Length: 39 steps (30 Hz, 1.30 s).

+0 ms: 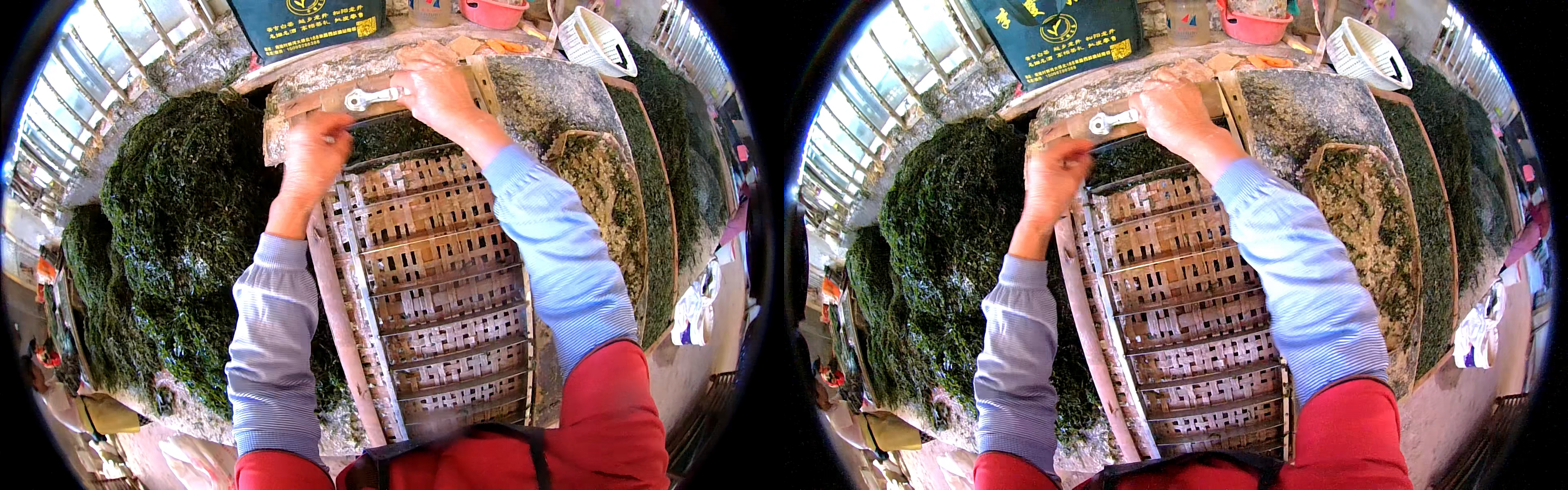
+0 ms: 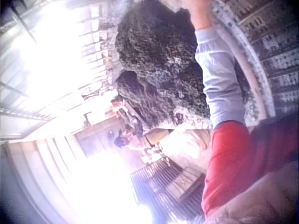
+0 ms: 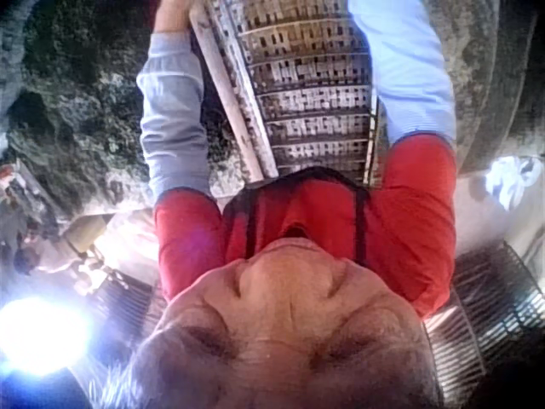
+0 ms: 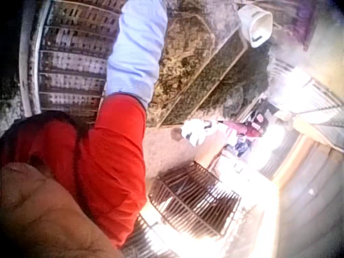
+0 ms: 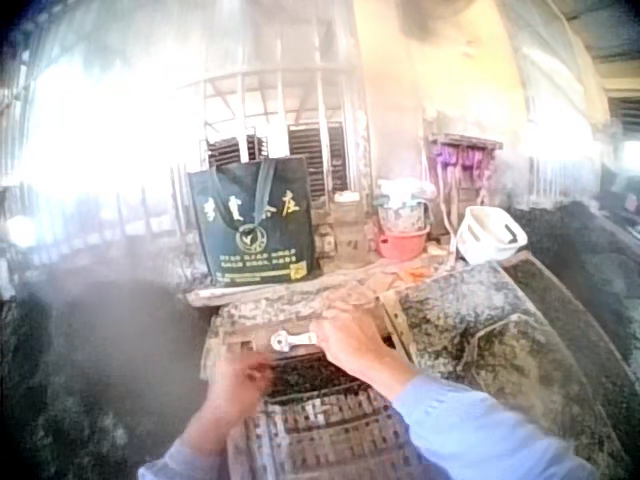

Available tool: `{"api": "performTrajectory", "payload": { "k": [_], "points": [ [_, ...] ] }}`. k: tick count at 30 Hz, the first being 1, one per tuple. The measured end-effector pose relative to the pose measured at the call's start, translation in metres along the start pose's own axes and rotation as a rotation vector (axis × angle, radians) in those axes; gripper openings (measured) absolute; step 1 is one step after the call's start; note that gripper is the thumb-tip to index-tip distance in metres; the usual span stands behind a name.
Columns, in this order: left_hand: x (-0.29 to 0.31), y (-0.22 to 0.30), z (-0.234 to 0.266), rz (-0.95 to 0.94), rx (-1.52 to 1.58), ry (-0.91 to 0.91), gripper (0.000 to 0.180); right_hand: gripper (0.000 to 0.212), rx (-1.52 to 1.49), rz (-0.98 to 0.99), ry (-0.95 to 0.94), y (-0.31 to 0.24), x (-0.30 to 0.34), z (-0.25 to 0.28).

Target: The person sorts and spreads green tea leaves into a wooden tray by hand.

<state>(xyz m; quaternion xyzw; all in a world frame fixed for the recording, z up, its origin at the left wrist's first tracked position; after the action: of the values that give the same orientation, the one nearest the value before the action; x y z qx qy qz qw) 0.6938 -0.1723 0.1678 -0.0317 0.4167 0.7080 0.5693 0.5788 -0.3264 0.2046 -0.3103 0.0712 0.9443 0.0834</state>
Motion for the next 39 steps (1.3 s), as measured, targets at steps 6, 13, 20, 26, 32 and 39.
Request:
{"api": "performTrajectory", "payload": {
  "k": [6,13,20,26,32,39],
  "points": [
    [0.000,0.042,-0.012,-0.175,-0.356,0.098,0.076,0.011,-0.062,0.116,-0.139,-0.013,0.039,0.012],
    [0.010,0.001,-0.069,-0.164,-0.684,-0.060,0.092,0.049,-0.086,0.110,-0.090,0.005,0.049,-0.052],
    [0.015,0.012,-0.070,-0.075,-0.753,0.057,0.082,0.044,-0.105,0.148,-0.076,0.016,0.048,-0.060],
    [0.174,0.122,-0.055,-0.117,-0.269,-0.052,0.067,0.047,-0.062,0.032,-0.170,0.025,0.049,-0.067],
    [0.368,0.064,0.036,0.439,-0.635,-0.009,0.047,0.053,0.303,-0.113,-0.006,-0.095,0.061,-0.026],
    [0.507,0.015,0.081,0.515,-0.546,-0.102,0.028,0.104,-0.795,-0.177,-0.628,-0.380,0.159,-0.069]
  ]
}}
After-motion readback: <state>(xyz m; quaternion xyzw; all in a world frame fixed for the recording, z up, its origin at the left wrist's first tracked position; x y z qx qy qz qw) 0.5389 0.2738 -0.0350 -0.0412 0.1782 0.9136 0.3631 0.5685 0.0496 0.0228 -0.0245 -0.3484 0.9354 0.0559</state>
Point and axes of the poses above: each hand's wrist, its own x-axis away from the middle knuckle, its own z-axis out of the back of the hand, y = z × x, the point moved 4 cm from there along -x, towards the middle knuckle, and after that the axes turned 7 degrees about -y, right-handed, at the moved point
